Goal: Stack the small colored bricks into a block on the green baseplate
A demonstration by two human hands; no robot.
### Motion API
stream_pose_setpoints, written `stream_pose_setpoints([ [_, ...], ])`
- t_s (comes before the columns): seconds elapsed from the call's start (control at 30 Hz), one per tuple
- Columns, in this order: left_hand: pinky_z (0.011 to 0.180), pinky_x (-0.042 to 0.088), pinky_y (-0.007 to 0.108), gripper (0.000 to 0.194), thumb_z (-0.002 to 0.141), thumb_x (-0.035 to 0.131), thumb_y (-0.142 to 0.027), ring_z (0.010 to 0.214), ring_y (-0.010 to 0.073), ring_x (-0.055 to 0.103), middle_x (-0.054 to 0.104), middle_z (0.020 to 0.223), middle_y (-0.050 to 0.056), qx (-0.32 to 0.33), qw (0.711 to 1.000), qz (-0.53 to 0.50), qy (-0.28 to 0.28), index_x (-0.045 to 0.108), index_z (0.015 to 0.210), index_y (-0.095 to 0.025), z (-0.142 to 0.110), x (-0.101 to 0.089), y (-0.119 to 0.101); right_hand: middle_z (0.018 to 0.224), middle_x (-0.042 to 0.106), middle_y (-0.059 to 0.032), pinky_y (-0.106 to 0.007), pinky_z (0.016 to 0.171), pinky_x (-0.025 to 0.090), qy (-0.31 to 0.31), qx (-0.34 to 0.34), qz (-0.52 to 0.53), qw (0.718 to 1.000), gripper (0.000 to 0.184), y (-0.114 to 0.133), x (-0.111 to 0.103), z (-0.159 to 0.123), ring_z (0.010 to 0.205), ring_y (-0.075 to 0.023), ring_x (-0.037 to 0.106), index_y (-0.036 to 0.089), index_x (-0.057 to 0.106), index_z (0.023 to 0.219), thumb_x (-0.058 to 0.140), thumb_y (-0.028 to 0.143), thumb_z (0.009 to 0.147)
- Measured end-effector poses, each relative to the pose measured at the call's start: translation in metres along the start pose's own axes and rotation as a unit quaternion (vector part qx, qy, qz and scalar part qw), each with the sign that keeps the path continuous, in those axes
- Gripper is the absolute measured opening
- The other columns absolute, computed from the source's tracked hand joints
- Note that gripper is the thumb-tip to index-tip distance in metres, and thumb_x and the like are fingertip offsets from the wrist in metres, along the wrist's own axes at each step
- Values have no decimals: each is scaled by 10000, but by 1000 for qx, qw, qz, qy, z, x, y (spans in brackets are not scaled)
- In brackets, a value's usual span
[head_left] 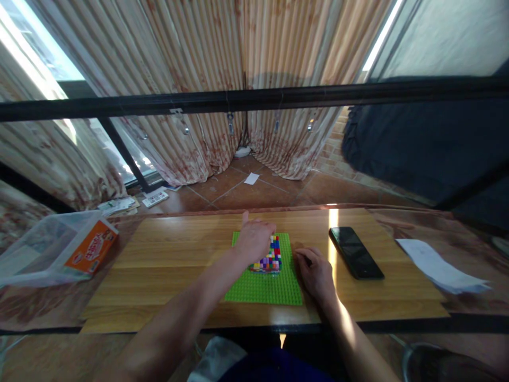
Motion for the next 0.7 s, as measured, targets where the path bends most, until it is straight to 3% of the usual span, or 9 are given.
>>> stream_pose_setpoints([
  [0.13, 1113, 185, 612, 147, 737, 625, -115, 996, 264, 611, 712, 905, 45, -24, 999, -34, -18, 660, 842, -212, 2, 1, 5, 955, 682, -89, -332, 755, 507, -2, -7, -10, 1000, 294, -1, 0, -1, 841, -204, 633, 194, 708, 905, 457, 348, 917],
  [0.3, 1014, 403, 498, 271, 736, 628, -164, 1041, 262, 618, 706, 1059, 68, -91, 987, -130, -8, 685, 997, -207, 0, 18, 22, 987, 687, -89, -325, 746, 502, 1, -14, -36, 999, 303, -8, 2, -3, 851, -207, 642, 191, 711, 927, 469, 373, 912],
  [0.47, 858, 507, 324, 250, 762, 607, -192, 905, 183, 658, 736, 980, 41, -125, 960, -250, 24, 720, 985, -193, -2, 36, 33, 986, 691, -81, -319, 757, 502, 5, -17, -48, 999, 297, -12, 3, -3, 861, -205, 644, 194, 709, 915, 481, 383, 906],
  [0.7, 759, 512, 270, 251, 743, 619, -207, 788, 152, 655, 746, 844, 18, -153, 935, -319, 18, 751, 956, -192, -7, 46, 38, 972, 692, -83, -313, 744, 501, 2, -21, -59, 998, 311, -9, 2, -3, 844, -203, 649, 187, 714, 918, 477, 388, 907],
])
Point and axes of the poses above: each hand's wrist, its own z-axis towards the middle knuckle, its own x-axis out of the palm, y = z × x, the point moved 7 cm from there along z, towards the middle knuckle
